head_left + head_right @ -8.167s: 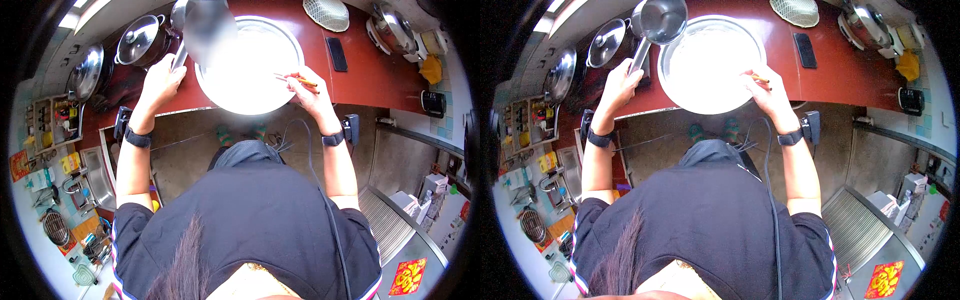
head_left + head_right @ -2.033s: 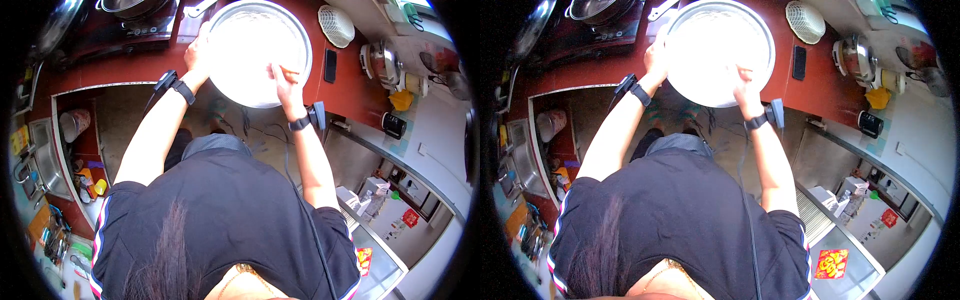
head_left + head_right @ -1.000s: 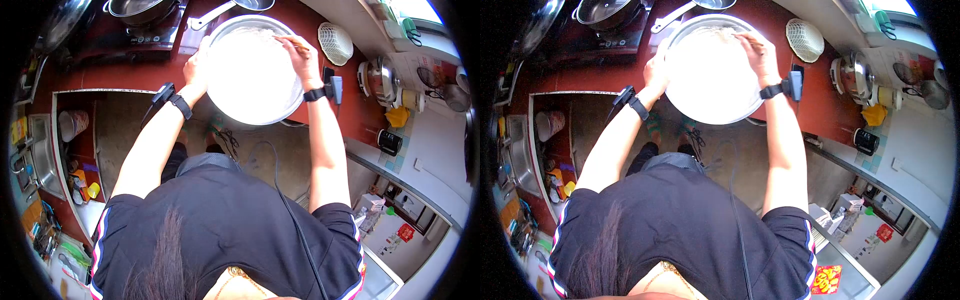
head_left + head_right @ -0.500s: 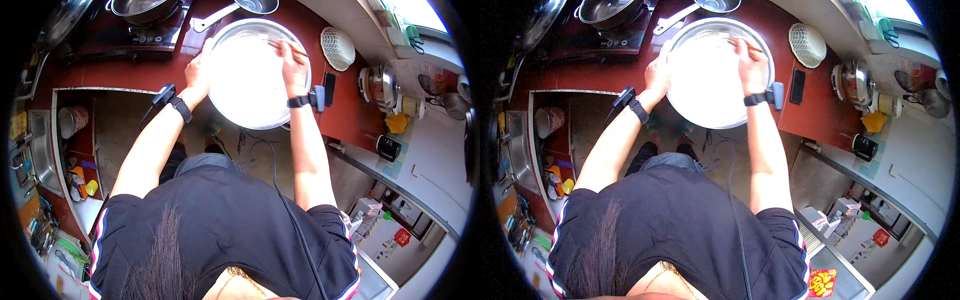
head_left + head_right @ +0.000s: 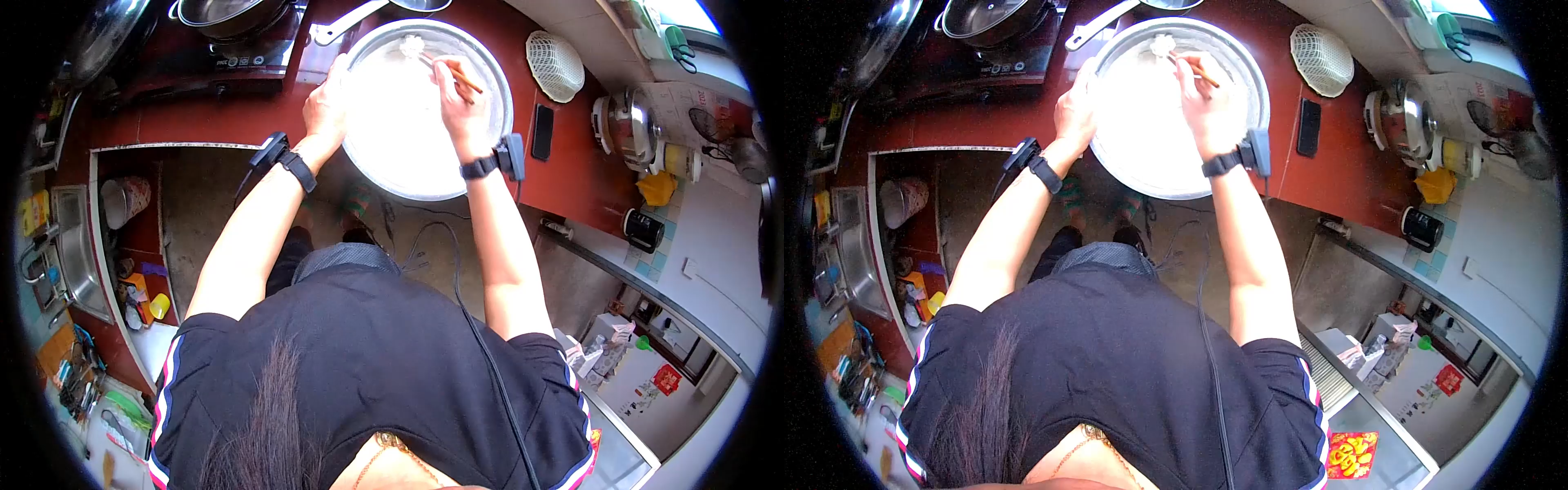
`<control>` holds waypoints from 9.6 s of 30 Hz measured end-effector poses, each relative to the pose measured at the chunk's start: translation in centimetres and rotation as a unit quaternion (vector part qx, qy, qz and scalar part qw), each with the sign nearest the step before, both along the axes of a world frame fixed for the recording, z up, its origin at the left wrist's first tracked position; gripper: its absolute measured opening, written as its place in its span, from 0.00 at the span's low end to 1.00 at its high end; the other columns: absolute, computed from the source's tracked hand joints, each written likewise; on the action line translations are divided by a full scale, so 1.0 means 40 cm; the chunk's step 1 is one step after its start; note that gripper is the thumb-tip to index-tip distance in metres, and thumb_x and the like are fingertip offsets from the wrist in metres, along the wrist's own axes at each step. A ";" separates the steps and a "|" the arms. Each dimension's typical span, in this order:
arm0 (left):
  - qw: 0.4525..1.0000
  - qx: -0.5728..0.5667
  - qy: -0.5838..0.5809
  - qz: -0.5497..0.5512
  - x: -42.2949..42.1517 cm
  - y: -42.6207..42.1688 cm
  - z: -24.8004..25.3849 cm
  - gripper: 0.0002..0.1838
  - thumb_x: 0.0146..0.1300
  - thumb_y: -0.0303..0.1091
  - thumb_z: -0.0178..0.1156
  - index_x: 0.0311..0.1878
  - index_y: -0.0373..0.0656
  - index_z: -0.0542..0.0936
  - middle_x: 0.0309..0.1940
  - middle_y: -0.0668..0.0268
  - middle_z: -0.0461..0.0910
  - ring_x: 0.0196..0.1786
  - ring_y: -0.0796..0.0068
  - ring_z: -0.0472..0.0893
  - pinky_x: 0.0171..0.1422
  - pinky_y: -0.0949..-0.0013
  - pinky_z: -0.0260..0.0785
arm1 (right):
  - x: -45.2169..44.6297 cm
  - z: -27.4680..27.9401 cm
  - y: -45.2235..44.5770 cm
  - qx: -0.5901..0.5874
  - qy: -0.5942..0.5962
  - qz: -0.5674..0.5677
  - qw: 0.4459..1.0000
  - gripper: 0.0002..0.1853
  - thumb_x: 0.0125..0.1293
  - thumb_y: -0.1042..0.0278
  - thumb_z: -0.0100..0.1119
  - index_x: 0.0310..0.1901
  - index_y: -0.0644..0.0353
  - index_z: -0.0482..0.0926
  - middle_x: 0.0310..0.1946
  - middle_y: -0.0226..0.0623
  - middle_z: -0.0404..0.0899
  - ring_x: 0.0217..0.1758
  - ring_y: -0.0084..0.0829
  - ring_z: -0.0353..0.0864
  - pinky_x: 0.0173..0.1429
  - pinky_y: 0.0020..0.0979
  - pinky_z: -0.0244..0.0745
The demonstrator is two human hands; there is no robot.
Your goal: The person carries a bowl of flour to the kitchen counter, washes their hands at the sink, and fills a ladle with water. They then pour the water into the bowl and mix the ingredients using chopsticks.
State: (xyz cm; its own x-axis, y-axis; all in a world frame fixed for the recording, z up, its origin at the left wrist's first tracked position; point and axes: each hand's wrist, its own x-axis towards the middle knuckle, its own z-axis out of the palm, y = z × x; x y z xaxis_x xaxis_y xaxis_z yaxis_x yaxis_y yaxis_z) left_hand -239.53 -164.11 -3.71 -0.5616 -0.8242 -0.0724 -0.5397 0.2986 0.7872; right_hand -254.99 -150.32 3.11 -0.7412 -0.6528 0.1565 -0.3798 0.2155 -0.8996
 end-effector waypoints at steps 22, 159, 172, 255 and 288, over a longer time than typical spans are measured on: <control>0.999 -0.028 -0.019 -0.005 -0.005 -0.001 -0.018 0.24 0.78 0.50 0.44 0.73 0.59 0.69 0.38 0.44 0.84 0.43 0.40 0.84 0.46 0.43 0.76 | 0.035 -0.070 0.108 0.048 0.116 0.021 0.992 0.10 0.70 0.72 0.63 0.51 0.58 0.87 0.40 0.37 0.89 0.43 0.29 0.89 0.50 0.30 0.84; 0.998 -0.050 -0.030 -0.026 -0.047 -0.003 -0.012 0.24 0.74 0.52 0.49 0.72 0.69 0.70 0.39 0.45 0.85 0.44 0.41 0.85 0.49 0.45 0.77 | 0.017 0.024 0.252 0.062 -0.012 0.084 0.995 0.11 0.74 0.71 0.60 0.54 0.62 0.85 0.44 0.34 0.89 0.45 0.23 0.86 0.53 0.27 0.82; 0.996 -0.086 -0.029 -0.019 -0.042 -0.002 -0.027 0.23 0.75 0.48 0.49 0.72 0.68 0.70 0.37 0.49 0.86 0.43 0.43 0.86 0.49 0.45 0.78 | -0.443 0.047 0.207 0.134 -0.010 0.135 0.982 0.12 0.77 0.64 0.57 0.49 0.62 0.86 0.40 0.32 0.88 0.40 0.22 0.86 0.48 0.24 0.82; 0.937 -0.250 -0.067 -0.235 0.148 -0.158 0.394 0.16 0.70 0.46 0.62 0.43 0.41 0.77 0.27 0.50 0.82 0.33 0.46 0.84 0.36 0.53 0.73 | 0.019 0.033 0.454 -0.036 -0.164 -0.084 0.982 0.10 0.74 0.71 0.60 0.49 0.66 0.85 0.40 0.35 0.88 0.40 0.24 0.86 0.46 0.26 0.82; 0.787 -0.474 -0.057 -0.390 0.189 0.154 0.378 0.14 0.65 0.39 0.66 0.47 0.43 0.78 0.33 0.61 0.81 0.35 0.63 0.84 0.36 0.64 0.76 | 0.079 0.048 0.560 -0.118 -0.135 -0.195 0.964 0.13 0.77 0.67 0.54 0.52 0.66 0.83 0.43 0.42 0.88 0.43 0.31 0.89 0.46 0.28 0.86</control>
